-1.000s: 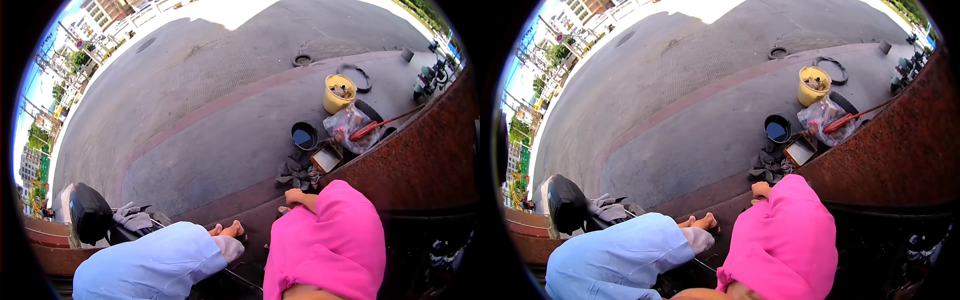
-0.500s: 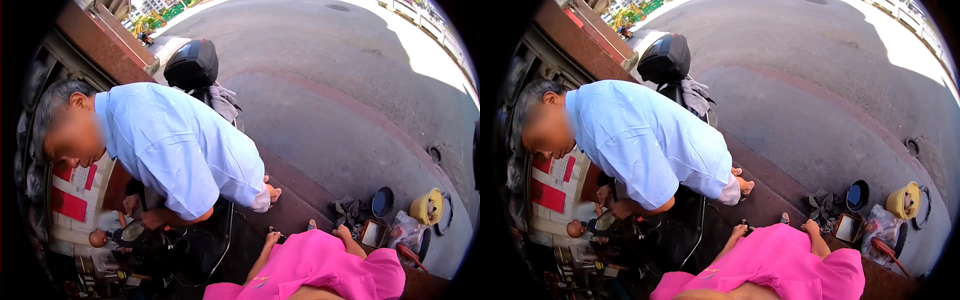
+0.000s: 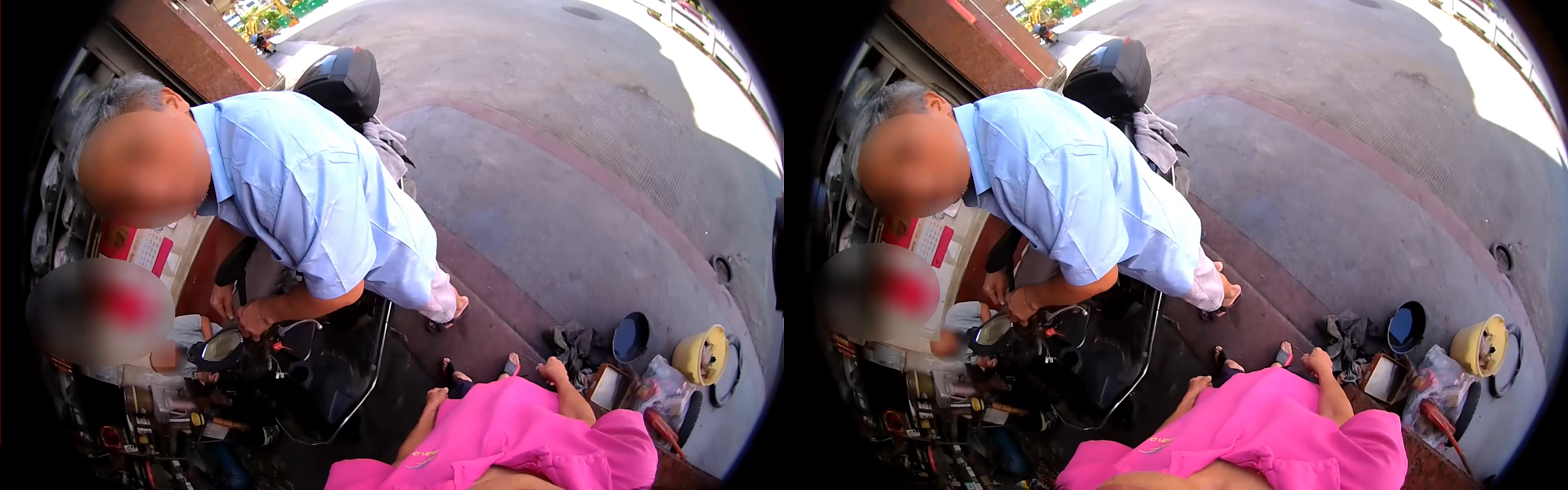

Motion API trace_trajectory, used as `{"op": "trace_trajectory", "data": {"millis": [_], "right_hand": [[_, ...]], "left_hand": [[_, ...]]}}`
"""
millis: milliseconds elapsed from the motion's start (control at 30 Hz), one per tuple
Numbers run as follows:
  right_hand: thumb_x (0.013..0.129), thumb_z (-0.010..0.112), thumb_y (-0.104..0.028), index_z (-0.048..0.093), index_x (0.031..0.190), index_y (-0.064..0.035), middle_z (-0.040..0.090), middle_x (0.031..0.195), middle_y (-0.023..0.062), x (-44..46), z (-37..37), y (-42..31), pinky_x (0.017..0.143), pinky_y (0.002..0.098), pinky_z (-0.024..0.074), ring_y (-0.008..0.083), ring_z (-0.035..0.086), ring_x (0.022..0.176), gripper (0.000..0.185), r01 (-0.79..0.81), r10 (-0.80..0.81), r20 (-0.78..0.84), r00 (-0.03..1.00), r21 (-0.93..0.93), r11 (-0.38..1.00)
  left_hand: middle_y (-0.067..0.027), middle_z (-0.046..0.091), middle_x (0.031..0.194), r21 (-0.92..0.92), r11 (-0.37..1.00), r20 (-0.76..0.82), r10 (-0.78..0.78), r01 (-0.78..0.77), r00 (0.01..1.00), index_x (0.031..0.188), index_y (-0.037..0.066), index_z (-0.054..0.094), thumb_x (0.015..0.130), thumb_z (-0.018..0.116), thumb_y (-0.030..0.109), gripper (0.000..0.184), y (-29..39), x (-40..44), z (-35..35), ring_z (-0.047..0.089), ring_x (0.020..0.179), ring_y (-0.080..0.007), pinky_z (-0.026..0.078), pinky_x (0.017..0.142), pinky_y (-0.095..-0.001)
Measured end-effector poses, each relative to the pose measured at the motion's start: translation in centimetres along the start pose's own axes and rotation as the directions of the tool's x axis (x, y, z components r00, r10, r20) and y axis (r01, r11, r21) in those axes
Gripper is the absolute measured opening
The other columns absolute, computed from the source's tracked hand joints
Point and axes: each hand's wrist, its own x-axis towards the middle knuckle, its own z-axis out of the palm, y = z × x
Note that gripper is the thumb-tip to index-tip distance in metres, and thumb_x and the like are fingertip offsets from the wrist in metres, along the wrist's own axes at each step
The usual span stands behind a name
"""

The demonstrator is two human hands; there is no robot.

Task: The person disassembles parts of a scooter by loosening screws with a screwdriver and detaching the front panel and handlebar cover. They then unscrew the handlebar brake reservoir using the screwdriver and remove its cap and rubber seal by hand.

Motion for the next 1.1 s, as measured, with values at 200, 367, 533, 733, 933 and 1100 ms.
{"op": "trace_trajectory", "data": {"millis": [200, 367, 533, 733, 933, 1100], "right_hand": [[0.069, 0.059, -0.019, 0.071, 0.080, -0.0037, 0.069, 0.077, 0.0133, -1.1, 1.4, 2.9, 0.064, 0.0366, 0.0548, 0.0245, 0.069, 0.071, 0.022, -0.111, 0.112, 0.028, 0.993, -0.033, 0.993], [0.064, 0.061, -0.016, 0.071, 0.090, -0.0063, 0.069, 0.092, 0.0152, -3.4, 0.7, 4.6, 0.070, 0.0433, 0.0538, 0.0295, 0.067, 0.086, 0.029, -0.130, 0.135, -0.062, 0.989, 0.071, 0.989], [0.068, 0.060, -0.018, 0.068, 0.101, -0.0060, 0.067, 0.103, 0.0163, -5.0, 0.7, 6.2, 0.077, 0.0456, 0.0519, 0.0304, 0.065, 0.096, 0.036, -0.260, 0.291, -0.110, 0.950, 0.235, 0.937], [0.068, 0.060, -0.018, 0.068, 0.102, -0.0078, 0.067, 0.103, 0.0153, -8.5, 2.9, 8.1, 0.076, 0.0461, 0.0518, 0.0307, 0.065, 0.096, 0.036, -0.374, 0.388, 0.010, 0.922, 0.289, 0.881], [0.068, 0.067, -0.024, 0.068, 0.105, -0.0085, 0.067, 0.102, 0.0139, -7.5, 7.7, 9.1, 0.074, 0.0564, 0.0493, 0.0325, 0.064, 0.096, 0.040, -0.455, 0.468, 0.038, 0.883, 0.318, 0.832], [0.071, 0.062, -0.020, 0.067, 0.105, -0.0061, 0.066, 0.106, 0.0162, -8.1, 5.0, 7.1, 0.081, 0.0501, 0.0499, 0.0330, 0.063, 0.101, 0.037, -0.460, 0.475, 0.054, 0.878, 0.367, 0.809]], "left_hand": [[-0.0064, 0.064, 0.078, 0.326, 0.924, 0.309, 0.097, -0.201, 0.946, 0.090, 0.002, 0.065, 0.089, 0.049, 0.037, 0.039, 9.7, -0.8, -2.4, 0.059, 0.076, -0.0154, 0.046, 0.073, -0.0293], [-0.0043, 0.059, 0.075, 0.397, 0.860, 0.689, -0.048, -0.321, 0.723, 0.086, 0.003, 0.062, 0.091, 0.045, 0.038, 0.039, 23.4, 4.9, 0.6, 0.054, 0.074, -0.0144, 0.044, 0.073, -0.0277], [-0.0022, 0.054, 0.072, 0.482, 0.825, 0.821, -0.309, -0.294, 0.479, 0.083, 0.004, 0.060, 0.093, 0.041, 0.039, 0.041, 28.7, 6.7, 4.5, 0.050, 0.071, -0.0135, 0.041, 0.072, -0.0262], [-0.0028, 0.051, 0.078, 0.528, 0.823, 0.796, -0.396, -0.208, 0.457, 0.088, 0.005, 0.056, 0.095, 0.039, 0.038, 0.039, 28.9, 7.6, 6.3, 0.048, 0.076, -0.0149, 0.041, 0.075, -0.0266], [-0.0049, 0.051, 0.090, 0.513, 0.858, 0.745, -0.425, -0.034, 0.515, 0.098, 0.005, 0.053, 0.095, 0.039, 0.037, 0.036, 28.0, 8.3, 7.9, 0.048, 0.086, -0.0176, 0.041, 0.079, -0.0281], [-0.0066, 0.050, 0.099, 0.380, 0.842, 0.680, -0.534, 0.382, 0.501, 0.106, 0.004, 0.051, 0.096, 0.039, 0.036, 0.035, 27.8, 9.3, 8.1, 0.048, 0.094, -0.0198, 0.042, 0.083, -0.0294]]}}
